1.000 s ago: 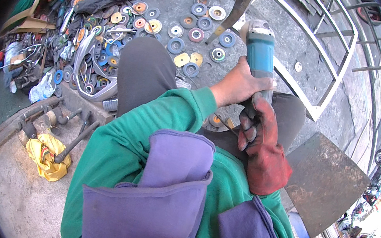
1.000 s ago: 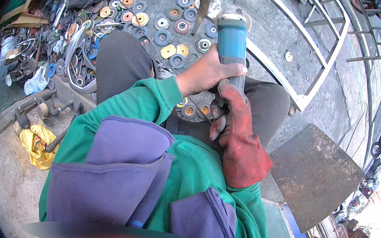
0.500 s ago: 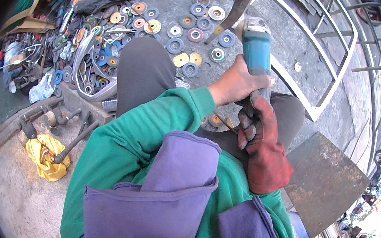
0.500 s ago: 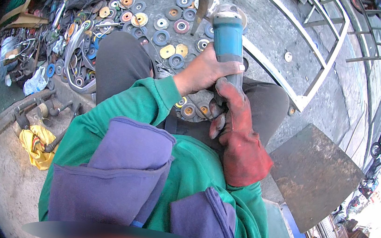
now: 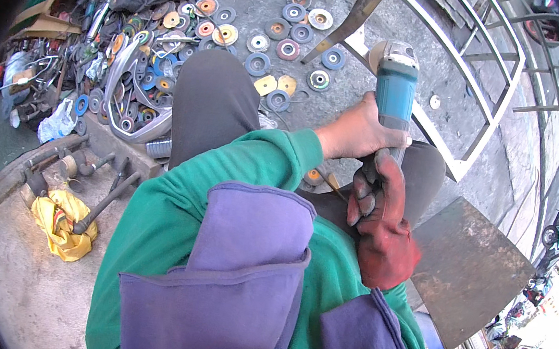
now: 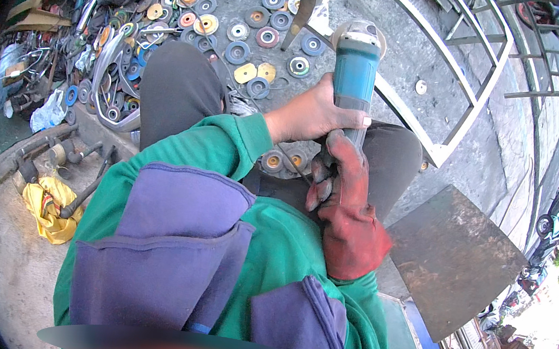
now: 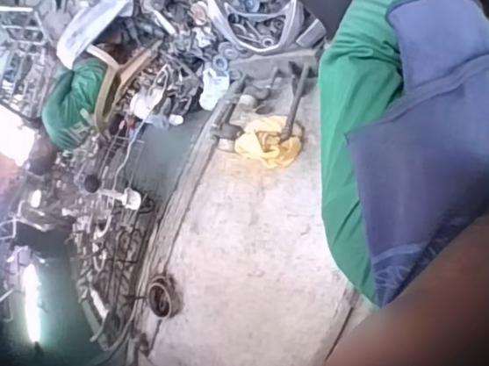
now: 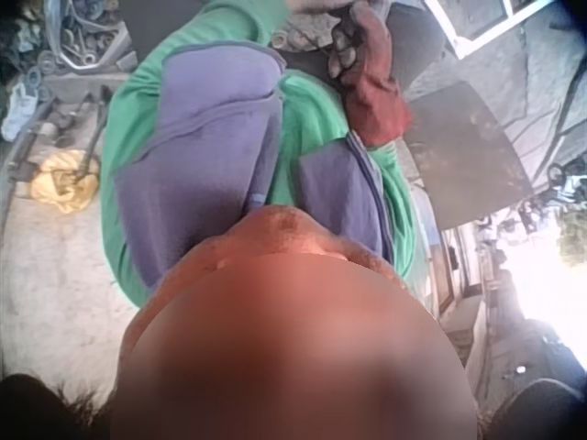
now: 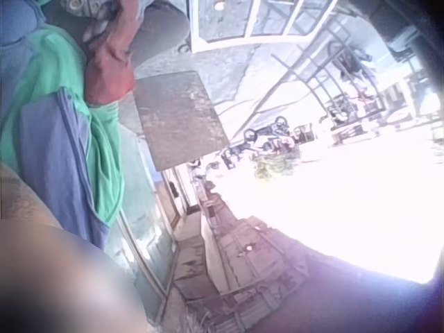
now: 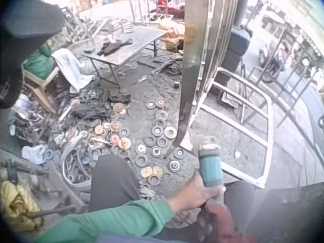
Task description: The person uses an angle grinder to smooth and polish the joints and edges of a rectangular metal frame. They reposition the frame several times to access different sections while seated on the ground.
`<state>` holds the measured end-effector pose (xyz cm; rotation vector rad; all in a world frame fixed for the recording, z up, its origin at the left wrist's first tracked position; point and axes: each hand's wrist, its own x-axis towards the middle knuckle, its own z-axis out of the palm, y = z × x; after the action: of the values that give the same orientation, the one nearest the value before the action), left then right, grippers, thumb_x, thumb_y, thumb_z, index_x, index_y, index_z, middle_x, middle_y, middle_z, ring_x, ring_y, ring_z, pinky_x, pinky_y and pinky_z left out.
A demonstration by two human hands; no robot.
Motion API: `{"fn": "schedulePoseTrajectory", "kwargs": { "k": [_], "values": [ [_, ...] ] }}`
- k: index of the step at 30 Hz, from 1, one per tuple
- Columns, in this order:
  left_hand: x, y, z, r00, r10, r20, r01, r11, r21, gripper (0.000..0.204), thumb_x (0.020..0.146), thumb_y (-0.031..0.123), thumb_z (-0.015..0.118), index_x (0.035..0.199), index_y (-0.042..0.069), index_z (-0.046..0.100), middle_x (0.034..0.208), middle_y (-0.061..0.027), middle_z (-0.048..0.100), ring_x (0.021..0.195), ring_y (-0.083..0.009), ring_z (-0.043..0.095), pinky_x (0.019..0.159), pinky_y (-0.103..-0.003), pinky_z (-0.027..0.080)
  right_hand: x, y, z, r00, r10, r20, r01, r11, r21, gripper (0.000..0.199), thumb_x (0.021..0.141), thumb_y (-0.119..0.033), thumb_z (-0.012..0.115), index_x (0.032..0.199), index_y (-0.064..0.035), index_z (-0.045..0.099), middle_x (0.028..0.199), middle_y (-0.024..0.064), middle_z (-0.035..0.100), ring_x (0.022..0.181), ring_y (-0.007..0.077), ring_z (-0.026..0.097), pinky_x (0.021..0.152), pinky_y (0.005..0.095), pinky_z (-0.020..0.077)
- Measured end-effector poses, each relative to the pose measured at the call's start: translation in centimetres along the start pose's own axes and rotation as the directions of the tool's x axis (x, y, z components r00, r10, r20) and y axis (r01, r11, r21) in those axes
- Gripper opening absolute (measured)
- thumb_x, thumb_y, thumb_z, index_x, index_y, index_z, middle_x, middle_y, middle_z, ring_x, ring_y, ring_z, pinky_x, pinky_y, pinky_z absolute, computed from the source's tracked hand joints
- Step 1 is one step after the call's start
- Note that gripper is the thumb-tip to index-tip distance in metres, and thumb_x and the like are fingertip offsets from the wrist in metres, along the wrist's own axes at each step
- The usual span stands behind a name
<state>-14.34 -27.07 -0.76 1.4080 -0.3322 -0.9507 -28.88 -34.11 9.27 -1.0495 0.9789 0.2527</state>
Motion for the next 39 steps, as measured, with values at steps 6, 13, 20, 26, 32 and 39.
{"fn": "schedulePoseTrajectory", "kwargs": {
  "k": [6, 13, 20, 26, 32, 39],
  "values": [
    [-0.3, 0.1, 0.4, 0.999, 0.037, -0.001, -0.037, 0.997, -0.072, 0.085, 0.088, 0.040, 0.089, 0.142, -0.006, 0.042, 0.124, -0.0138, 0.061, 0.114, -0.0209, 0.063, 0.101, -0.037, 0.055, -1.0, 0.5, -0.3, 0.866, -0.388, 0.314, 0.426, 0.903, -0.059, 0.056, 0.109, -0.050, 0.052, 0.154, -0.0163, 0.046, 0.123, 0.0086, 0.054, 0.090, 0.0105, 0.050, 0.064, 0.0250, 0.0465],
    [-0.3, -0.3, -0.4, 0.995, 0.073, -0.064, -0.080, 0.989, -0.122, 0.066, 0.089, 0.033, 0.088, 0.131, -0.002, 0.052, 0.117, -0.0104, 0.065, 0.107, -0.0185, 0.065, 0.095, -0.036, 0.056, 0.5, -1.0, 1.2, 0.990, -0.068, -0.126, 0.062, 0.997, -0.055, 0.055, 0.088, -0.057, 0.073, 0.110, -0.0093, 0.057, 0.072, 0.0061, 0.056, 0.043, 0.0195, 0.049, 0.041, 0.0357, 0.0420],
    [-0.4, 0.0, -0.2, 0.994, 0.065, -0.092, -0.084, 0.970, -0.230, 0.046, 0.088, 0.029, 0.088, 0.115, 0.002, 0.063, 0.106, -0.0075, 0.067, 0.099, -0.0167, 0.066, 0.091, -0.036, 0.057, -0.2, -0.9, 0.5, 0.968, -0.175, 0.181, 0.204, 0.966, -0.157, 0.059, 0.105, -0.050, 0.056, 0.152, -0.0158, 0.049, 0.125, 0.0082, 0.055, 0.091, 0.0109, 0.051, 0.061, 0.0256, 0.0474],
    [-0.2, 0.1, -0.4, 0.995, 0.021, -0.100, -0.036, 0.988, -0.149, 0.049, 0.088, 0.029, 0.088, 0.116, 0.000, 0.061, 0.108, -0.0079, 0.066, 0.099, -0.0166, 0.066, 0.091, -0.036, 0.057, 0.8, -1.5, 1.6, 0.992, -0.059, -0.112, 0.049, 0.995, -0.087, 0.059, 0.087, -0.054, 0.073, 0.118, -0.0074, 0.056, 0.081, 0.0082, 0.057, 0.049, 0.0191, 0.049, 0.041, 0.0347, 0.0416],
    [-0.4, -0.1, -0.2, 0.986, 0.107, -0.128, -0.133, 0.968, -0.212, 0.050, 0.088, 0.030, 0.087, 0.119, 0.000, 0.060, 0.108, -0.0075, 0.066, 0.099, -0.0165, 0.066, 0.091, -0.035, 0.057, -0.1, -1.3, 1.3, 0.984, -0.160, 0.071, 0.167, 0.980, -0.106, 0.064, 0.098, -0.054, 0.064, 0.143, -0.0099, 0.050, 0.113, 0.0088, 0.056, 0.083, 0.0145, 0.052, 0.055, 0.0289, 0.0466],
    [-0.6, -0.6, -0.2, 0.995, 0.051, -0.089, -0.068, 0.978, -0.197, 0.064, 0.086, 0.031, 0.088, 0.125, -0.004, 0.052, 0.113, -0.0117, 0.065, 0.104, -0.0195, 0.066, 0.094, -0.036, 0.057, -0.3, -0.1, -0.2, 0.967, -0.174, 0.184, 0.201, 0.969, -0.141, 0.068, 0.103, -0.053, 0.059, 0.151, -0.0077, 0.047, 0.120, 0.0075, 0.056, 0.091, 0.0129, 0.053, 0.061, 0.0268, 0.0481]
  ]
}}
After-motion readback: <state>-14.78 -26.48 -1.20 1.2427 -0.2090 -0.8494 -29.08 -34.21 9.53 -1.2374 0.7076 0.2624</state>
